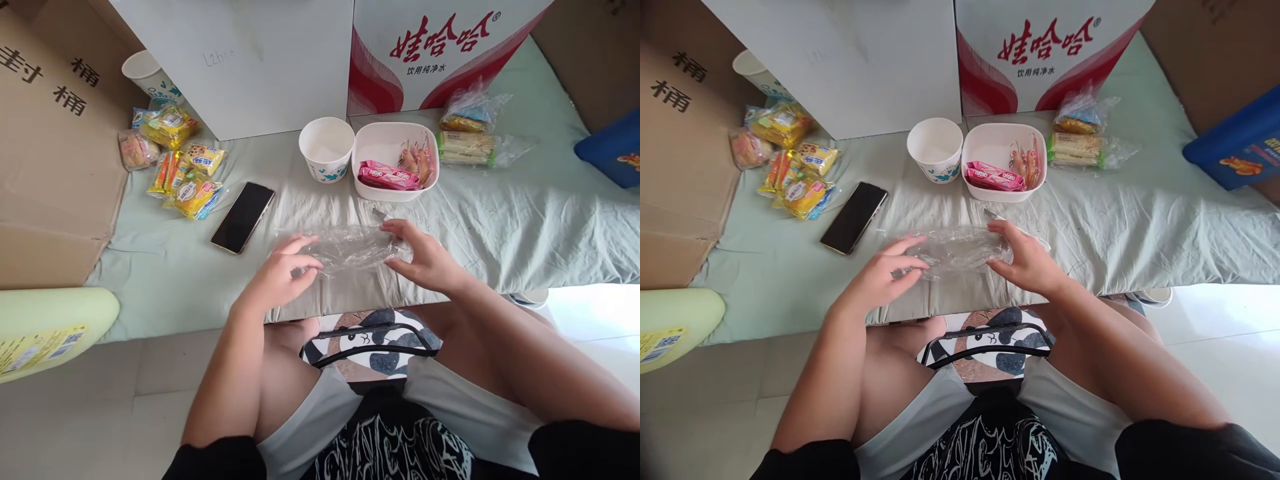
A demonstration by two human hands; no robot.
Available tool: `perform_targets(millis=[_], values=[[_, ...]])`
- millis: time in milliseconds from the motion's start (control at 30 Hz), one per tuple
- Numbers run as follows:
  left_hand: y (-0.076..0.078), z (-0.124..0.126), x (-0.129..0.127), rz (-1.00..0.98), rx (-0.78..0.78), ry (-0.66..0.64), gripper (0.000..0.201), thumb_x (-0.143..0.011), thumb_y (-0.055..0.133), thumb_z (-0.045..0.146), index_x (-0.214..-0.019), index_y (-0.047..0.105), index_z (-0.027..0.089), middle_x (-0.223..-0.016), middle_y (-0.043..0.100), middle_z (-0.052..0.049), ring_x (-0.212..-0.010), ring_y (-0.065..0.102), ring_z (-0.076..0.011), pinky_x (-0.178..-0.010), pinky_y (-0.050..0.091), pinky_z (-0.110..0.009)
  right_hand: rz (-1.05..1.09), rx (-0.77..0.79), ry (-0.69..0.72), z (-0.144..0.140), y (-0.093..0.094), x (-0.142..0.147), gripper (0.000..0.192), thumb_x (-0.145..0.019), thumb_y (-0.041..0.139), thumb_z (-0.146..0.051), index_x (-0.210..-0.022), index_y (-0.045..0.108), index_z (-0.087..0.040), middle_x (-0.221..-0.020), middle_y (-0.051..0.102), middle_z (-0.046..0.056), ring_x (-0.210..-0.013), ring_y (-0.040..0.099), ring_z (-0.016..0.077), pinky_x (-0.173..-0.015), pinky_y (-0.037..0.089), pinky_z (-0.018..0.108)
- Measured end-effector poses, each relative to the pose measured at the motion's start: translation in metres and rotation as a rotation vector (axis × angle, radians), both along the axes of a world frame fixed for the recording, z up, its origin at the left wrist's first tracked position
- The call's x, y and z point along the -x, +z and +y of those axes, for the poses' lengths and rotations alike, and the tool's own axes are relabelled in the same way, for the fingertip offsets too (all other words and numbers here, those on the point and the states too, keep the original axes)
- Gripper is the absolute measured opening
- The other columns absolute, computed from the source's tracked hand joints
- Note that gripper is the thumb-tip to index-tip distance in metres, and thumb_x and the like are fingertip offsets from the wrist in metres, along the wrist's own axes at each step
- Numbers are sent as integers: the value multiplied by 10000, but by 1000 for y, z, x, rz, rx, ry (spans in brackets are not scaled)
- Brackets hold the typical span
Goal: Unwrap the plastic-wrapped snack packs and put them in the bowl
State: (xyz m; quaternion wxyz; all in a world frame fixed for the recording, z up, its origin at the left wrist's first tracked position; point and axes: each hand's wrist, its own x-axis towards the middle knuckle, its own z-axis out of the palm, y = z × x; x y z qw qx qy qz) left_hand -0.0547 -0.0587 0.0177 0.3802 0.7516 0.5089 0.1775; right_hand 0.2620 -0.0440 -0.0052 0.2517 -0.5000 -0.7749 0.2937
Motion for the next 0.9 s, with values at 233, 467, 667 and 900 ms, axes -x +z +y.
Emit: perform_targets(millis=[233,467,667,900], values=[[-9,16,1,-450,192,530,555,-864,617,704,-646,636,194,-925,803,-149,-795,775,-261,-617,577,-320,142,169,-56,4,5,1,182,-881,654,-402,-866,652,-220,-1196,778,131,-1172,727,320,-1044,537,518],[0,17,12,-346,243,180,506,-689,850,595,-600,533,211,-1385,713,-172,-1363,627,-379,-921,586,-413,346,333,-179,10,11,-3,329,-843,751,-507,-898,586,-227,-1064,801,129,-1129,735,319,-1032,522,538],[-2,19,11,-458,234,271,406,-796,769,513,-551,640,217,-1427,694,-147,-1387,599,-375,-1085,520,-501,519,307,-133,10,4,-5,546,-802,822,-541,-1168,541,-248,-912,758,50,-1140,731,286,-943,564,447],[-12,24,12,-640,277,548,428,-660,888,573,-635,715,183,-1247,764,-192,-1141,720,-332,-952,580,-454,592,260,-337,13,2,4,385,-881,722,-588,-922,559,-242,-830,702,10,-839,743,192,-786,616,361]])
